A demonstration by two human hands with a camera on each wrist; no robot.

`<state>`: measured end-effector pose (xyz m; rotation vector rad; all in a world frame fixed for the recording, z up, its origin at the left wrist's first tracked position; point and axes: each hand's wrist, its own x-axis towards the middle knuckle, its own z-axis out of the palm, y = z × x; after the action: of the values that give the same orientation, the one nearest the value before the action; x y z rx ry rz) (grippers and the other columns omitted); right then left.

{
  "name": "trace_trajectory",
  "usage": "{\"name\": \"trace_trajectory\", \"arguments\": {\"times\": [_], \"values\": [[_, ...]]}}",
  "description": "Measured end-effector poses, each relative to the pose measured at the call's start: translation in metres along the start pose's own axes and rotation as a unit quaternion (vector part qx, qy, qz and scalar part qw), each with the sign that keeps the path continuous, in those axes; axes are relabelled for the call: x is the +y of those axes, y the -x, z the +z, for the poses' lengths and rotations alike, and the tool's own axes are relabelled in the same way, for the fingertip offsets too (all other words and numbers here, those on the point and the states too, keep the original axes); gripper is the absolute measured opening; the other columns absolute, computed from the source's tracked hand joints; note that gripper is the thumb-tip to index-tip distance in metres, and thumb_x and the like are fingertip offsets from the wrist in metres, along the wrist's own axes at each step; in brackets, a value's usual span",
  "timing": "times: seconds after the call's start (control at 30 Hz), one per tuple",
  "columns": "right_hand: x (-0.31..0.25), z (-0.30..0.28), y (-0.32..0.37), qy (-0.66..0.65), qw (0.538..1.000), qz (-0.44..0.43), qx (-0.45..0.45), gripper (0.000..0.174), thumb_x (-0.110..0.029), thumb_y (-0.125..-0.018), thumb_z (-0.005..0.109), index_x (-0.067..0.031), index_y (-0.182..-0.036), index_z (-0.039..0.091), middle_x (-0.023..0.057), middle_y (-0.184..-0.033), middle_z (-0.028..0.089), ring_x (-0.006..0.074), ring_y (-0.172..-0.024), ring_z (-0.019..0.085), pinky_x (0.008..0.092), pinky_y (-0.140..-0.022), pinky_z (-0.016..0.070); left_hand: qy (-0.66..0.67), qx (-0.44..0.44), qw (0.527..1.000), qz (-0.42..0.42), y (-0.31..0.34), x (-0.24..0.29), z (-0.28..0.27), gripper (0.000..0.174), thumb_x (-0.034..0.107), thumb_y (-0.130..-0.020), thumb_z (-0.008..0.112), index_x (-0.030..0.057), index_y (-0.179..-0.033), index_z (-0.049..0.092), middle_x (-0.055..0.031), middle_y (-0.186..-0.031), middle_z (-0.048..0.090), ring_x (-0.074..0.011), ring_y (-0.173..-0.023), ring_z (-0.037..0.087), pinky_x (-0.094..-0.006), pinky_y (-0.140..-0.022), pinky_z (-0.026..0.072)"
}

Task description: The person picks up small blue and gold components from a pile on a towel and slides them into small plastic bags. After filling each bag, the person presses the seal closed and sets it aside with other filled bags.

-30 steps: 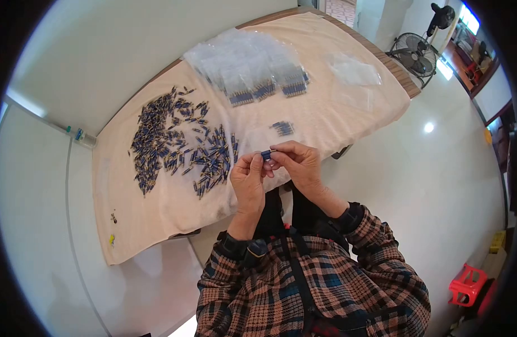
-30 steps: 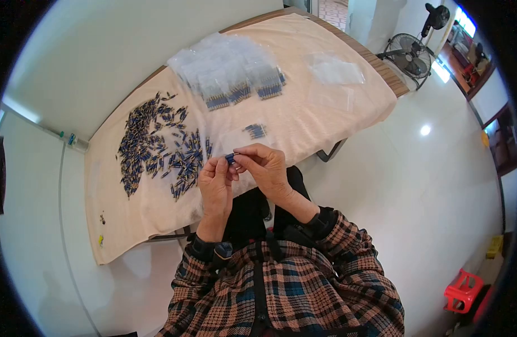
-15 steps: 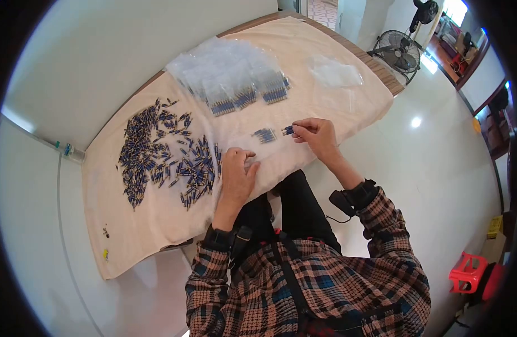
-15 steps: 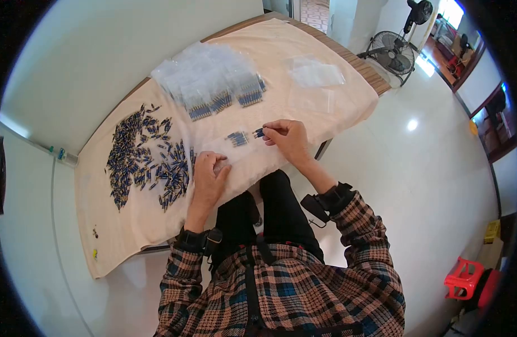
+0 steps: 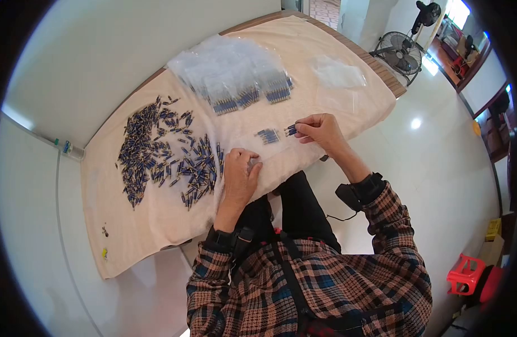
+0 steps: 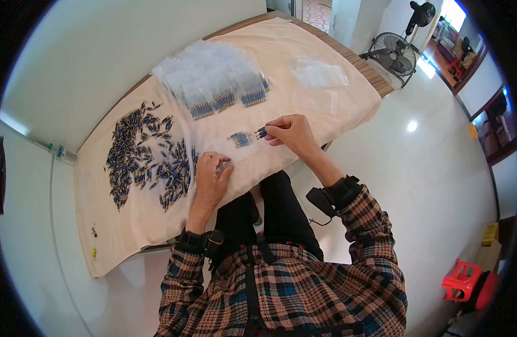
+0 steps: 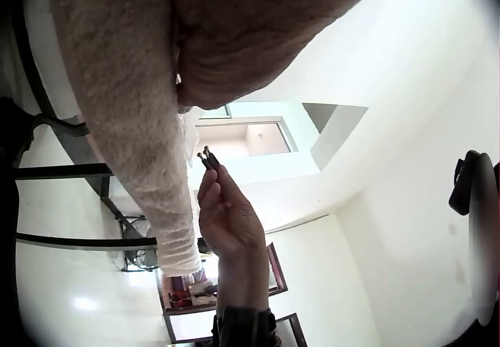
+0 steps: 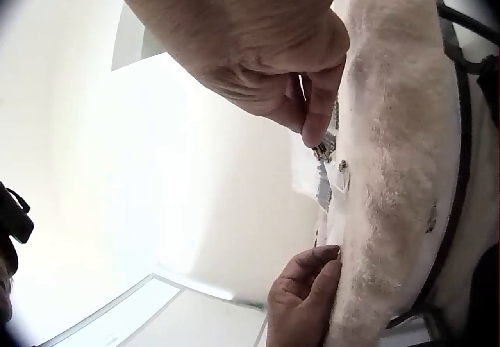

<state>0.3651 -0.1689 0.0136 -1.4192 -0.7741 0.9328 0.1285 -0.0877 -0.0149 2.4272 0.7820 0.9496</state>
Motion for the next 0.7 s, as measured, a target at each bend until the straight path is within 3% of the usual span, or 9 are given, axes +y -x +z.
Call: {"name": "trace_trajectory", "arguments": {"times": [0.2, 0.3, 0.5, 0.63, 0.7], "values": [[0.010, -0.001, -0.003, -0.024, 1.000, 0.006, 0.003, 0.021, -0.009, -0.085, 0.067, 0.0094, -0.097, 0.065, 0.0142, -0.085, 0.068, 0.0157, -0.071, 0.068, 0.0245, -0.062, 0.0573, -0.001, -0.001, 1.000, -0.007, -0.004, 0.000, 0.001, 0.019, 0.005, -0.073, 0.069, 0.0026, -0.091, 0.062, -0.0129, -0.092, 0.055, -0.0290, -0.085, 0.055, -0.0348, -0.075, 0.0450], [0.013, 0.003, -0.006, -0.028, 1.000, 0.012, -0.008, 0.020, -0.007, -0.084, 0.067, 0.0110, -0.093, 0.065, 0.0146, -0.084, 0.068, 0.0164, -0.070, 0.068, 0.0248, -0.061, 0.0577, 0.046, -0.026, 0.997, -0.051, -0.008, 0.003, 0.002, 0.018, 0.005, -0.075, 0.067, 0.0009, -0.091, 0.062, -0.0122, -0.090, 0.056, -0.0252, -0.078, 0.057, -0.0323, -0.071, 0.0461], [0.013, 0.008, -0.010, -0.030, 0.998, 0.015, -0.047, 0.019, -0.006, -0.083, 0.068, 0.0109, -0.091, 0.066, 0.0146, -0.080, 0.068, 0.0160, -0.067, 0.067, 0.0245, -0.060, 0.0573, 0.006, -0.046, 0.998, -0.040, -0.009, 0.006, 0.003, 0.016, 0.005, -0.076, 0.066, 0.0000, -0.091, 0.062, -0.0115, -0.088, 0.057, -0.0225, -0.074, 0.057, -0.0306, -0.069, 0.0466], [0.011, 0.008, -0.008, 0.011, 0.996, 0.025, -0.083, 0.017, -0.008, -0.083, 0.068, 0.0076, -0.091, 0.068, 0.0099, -0.073, 0.068, 0.0113, -0.065, 0.065, 0.0225, -0.057, 0.0532, 0.003, -0.048, 0.998, -0.041, -0.010, 0.004, 0.004, 0.016, 0.006, -0.077, 0.067, 0.0001, -0.091, 0.062, -0.0115, -0.089, 0.057, -0.0227, -0.074, 0.057, -0.0306, -0.069, 0.0467], [0.011, 0.010, -0.007, 0.059, 0.994, -0.011, -0.094, 0.016, -0.007, -0.082, 0.069, 0.0069, -0.089, 0.069, 0.0077, -0.071, 0.067, 0.0094, -0.062, 0.062, 0.0223, -0.055, 0.0501, 0.002, -0.048, 0.998, -0.043, -0.010, 0.003, 0.004, 0.016, 0.006, -0.077, 0.067, 0.0001, -0.091, 0.062, -0.0116, -0.089, 0.057, -0.0228, -0.075, 0.057, -0.0309, -0.069, 0.0468]]}}
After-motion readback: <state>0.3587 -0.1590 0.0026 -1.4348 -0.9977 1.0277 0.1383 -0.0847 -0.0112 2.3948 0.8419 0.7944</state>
